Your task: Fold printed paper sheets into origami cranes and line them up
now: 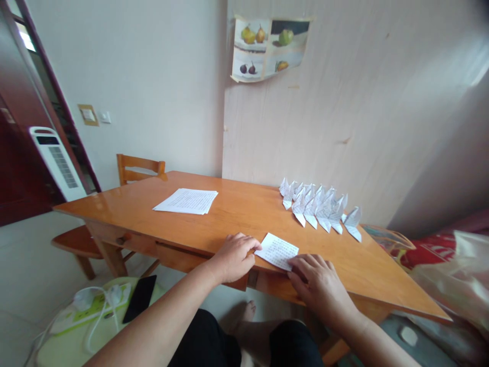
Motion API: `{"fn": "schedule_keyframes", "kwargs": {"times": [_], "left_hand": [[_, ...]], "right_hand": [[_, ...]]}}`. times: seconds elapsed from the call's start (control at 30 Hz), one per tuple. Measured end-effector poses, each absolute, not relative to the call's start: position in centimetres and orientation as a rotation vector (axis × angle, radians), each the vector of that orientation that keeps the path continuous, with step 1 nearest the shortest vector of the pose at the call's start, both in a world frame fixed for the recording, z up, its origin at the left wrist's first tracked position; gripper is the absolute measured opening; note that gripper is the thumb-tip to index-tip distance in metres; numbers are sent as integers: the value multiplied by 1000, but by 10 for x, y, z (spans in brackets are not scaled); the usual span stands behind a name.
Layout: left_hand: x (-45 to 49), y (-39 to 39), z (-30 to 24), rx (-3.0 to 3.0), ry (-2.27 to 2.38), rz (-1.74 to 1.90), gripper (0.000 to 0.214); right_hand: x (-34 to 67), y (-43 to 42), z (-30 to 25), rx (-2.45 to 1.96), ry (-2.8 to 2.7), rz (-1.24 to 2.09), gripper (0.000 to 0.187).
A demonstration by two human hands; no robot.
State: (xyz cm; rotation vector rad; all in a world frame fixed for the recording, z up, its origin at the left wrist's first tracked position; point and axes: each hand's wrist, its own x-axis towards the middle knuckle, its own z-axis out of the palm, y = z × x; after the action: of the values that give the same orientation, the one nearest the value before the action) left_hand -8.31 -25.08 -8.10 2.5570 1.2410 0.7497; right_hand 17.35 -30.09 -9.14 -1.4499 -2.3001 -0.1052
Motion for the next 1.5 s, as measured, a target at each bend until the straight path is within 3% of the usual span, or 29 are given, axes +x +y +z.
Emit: {"fn": "schedule_keyframes", "kwargs": {"times": [0.53,1.0,1.5], "left_hand": [[-84,-246,-78,2712,1218,708,23],[-82,-239,-76,2597,1226,718,22],[-83,-237,-69,2445,1264,636,19]], "right_hand": [[182,-289,-70,-1270,-2467,-40,18],[178,-259,-82,-1358,-2165,373,33],[170,-248,-91,-1604,-2090,259,30]]}}
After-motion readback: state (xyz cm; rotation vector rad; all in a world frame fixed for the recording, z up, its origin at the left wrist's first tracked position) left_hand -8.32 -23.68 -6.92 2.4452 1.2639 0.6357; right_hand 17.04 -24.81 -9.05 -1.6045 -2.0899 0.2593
